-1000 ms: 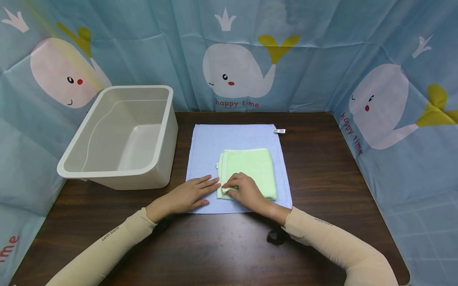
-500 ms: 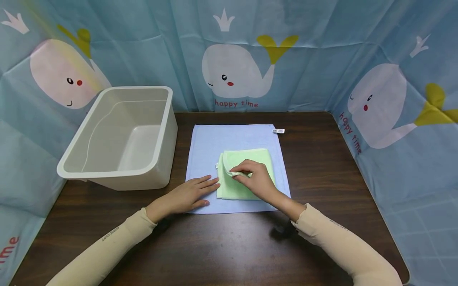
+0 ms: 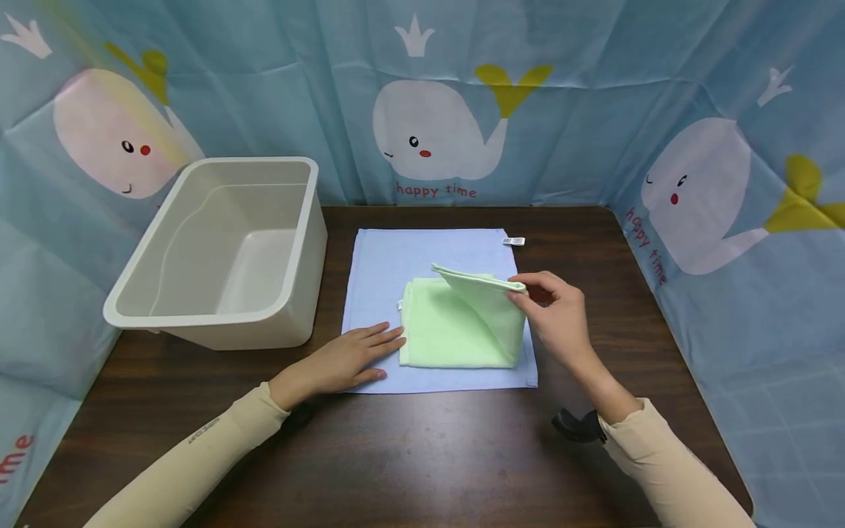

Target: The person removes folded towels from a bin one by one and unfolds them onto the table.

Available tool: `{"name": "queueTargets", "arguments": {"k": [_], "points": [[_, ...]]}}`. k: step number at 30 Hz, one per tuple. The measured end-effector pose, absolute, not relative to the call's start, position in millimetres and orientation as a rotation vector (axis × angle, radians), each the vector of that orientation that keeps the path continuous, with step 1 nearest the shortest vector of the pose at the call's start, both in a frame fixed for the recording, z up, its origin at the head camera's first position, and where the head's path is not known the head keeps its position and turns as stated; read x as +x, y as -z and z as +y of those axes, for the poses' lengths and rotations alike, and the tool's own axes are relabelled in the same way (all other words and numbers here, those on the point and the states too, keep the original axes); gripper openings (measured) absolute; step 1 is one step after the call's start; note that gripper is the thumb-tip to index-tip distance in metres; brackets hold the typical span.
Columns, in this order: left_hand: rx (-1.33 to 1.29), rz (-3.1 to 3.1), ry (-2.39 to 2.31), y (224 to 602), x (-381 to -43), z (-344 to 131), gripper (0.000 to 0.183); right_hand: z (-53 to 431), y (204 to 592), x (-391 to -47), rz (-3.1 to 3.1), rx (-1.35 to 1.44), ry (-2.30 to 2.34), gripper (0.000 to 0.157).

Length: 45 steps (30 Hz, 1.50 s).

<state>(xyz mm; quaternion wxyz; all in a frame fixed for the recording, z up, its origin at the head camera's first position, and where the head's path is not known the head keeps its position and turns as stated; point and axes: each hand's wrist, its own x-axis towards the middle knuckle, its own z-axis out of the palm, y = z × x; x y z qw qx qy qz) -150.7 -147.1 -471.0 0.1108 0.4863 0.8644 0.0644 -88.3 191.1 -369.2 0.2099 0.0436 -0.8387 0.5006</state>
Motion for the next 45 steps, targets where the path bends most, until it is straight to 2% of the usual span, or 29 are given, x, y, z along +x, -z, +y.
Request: {"name": "queueTargets", "arguments": {"k": [10,19,26,32,36,42,45], "points": [[1.403,2.540,-0.197,471.3,-150.4,-146.5,0.065,252.9,385.0,-58.3,-2.225,-0.402,-1.387,0.024],[1.430,2.558,-0.218,473.7,-150.3,-147.3,0.065,312.4,432.4,-47.5,-2.188,-0.707,-1.528,0.028],[1.411,2.546,-0.211,473.9,-149.8,-146.0,0.066,336.2,462.1,-33.7,-2.643,-0.813,-1.259,0.044],[1.407,2.549,-0.207,472.0,-149.5,-146.1,0.066,337.4,470.2,-31.8,-2.873,-0.768,-0.965,0.037],[1.409,2.538,-0.220,472.4,-149.3,-146.0,0.066,338.7,466.8,-32.7,-2.977,-0.700,-0.756,0.034],[1.408,2.527,-0.195,468.2,-151.6,-145.0,0.065,339.4,445.0,-43.1,-3.221,-0.682,-0.508,0.050],[1.396,2.514,-0.192,464.7,-152.3,-144.5,0.065,338.3,435.3,-54.6,-3.307,-0.660,-0.431,0.053]]}}
